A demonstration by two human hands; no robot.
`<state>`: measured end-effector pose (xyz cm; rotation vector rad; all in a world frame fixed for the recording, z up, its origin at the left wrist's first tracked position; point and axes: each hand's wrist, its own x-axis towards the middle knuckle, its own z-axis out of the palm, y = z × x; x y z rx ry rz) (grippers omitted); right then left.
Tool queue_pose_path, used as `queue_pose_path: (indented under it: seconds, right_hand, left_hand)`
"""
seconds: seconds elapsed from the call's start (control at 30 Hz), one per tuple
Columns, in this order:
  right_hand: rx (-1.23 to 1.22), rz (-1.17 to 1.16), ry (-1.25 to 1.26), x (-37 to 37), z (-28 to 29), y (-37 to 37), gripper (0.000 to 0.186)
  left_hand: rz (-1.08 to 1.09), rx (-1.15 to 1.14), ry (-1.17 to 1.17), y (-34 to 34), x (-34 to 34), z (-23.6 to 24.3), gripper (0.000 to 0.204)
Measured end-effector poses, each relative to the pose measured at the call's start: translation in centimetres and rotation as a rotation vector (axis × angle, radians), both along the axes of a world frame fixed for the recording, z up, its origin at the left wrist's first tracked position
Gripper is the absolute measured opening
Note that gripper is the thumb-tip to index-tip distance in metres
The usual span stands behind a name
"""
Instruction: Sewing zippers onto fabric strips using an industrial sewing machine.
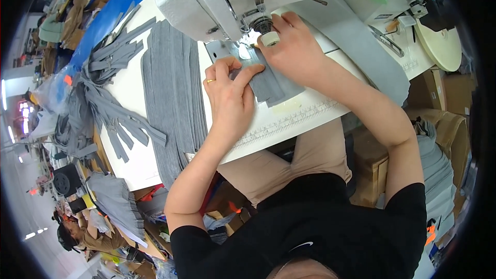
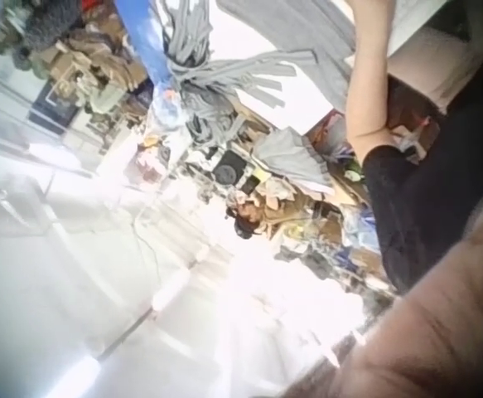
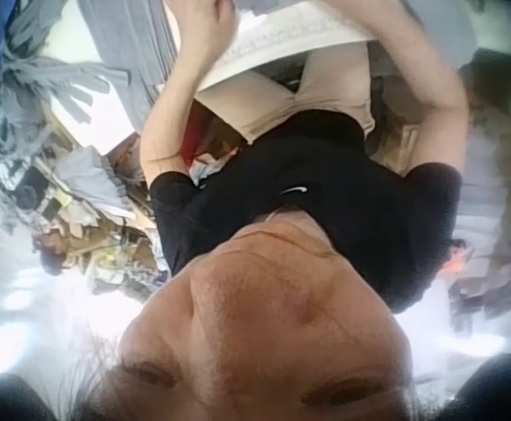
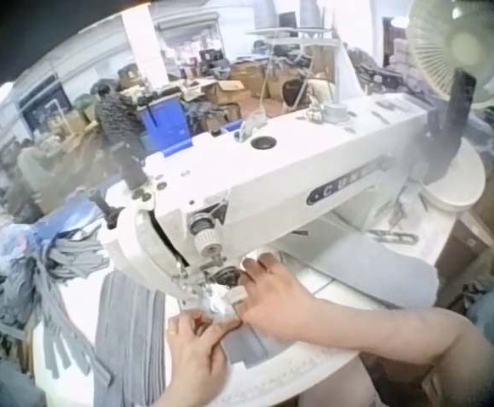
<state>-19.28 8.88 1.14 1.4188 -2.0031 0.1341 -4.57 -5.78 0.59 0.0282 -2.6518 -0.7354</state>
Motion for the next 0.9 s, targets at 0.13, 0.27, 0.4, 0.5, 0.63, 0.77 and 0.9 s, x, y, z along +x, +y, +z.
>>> queue_pose_path:
  seconds: [0.13, 0.27, 0.4, 0.5, 0.63, 0.77, 0.9]
  right_hand:
    - [-0.166, -0.016, -0.150, -0.2, -2.3, -1.5, 0.012]
    - [-0.346, -0.200, -0.640, 0.8, -1.3, -3.0, 0.020]
    - [-0.221, -0.047, -0.485, 0.4, -2.4, -1.1, 0.020]
    - [-0.127, 0.035, -0.512, 2.1, -0.8, 1.0, 0.024]
    - [-0.140, 0.145, -0.593, 2.0, -1.1, 2.1, 0.029]
    - [-0.124, 0.170, -0.672, 1.5, -1.2, 2.0, 0.029]
    - [-0.114, 0.139, -0.632, 1.8, -1.3, 2.0, 0.030]
  left_hand:
    - [-0.003, 0.004, 0.003, 0.4, -0.4, 0.0, 0.044]
    - [-0.014, 0.020, 0.035, -0.1, -0.4, -0.6, 0.043]
    - [0.037, 0.412, 0.144, 0.2, -0.3, -0.3, 0.041]
    - [0.106, 0.482, 0.175, -0.3, 0.0, -1.3, 0.037]
    - [0.073, 0.340, 0.152, -0.3, 0.1, -0.7, 0.028]
    - [0.115, 0.536, 0.115, -0.1, 0.3, -0.5, 0.024]
    - [0.085, 0.359, 0.097, -0.8, 0.4, -1.2, 0.029]
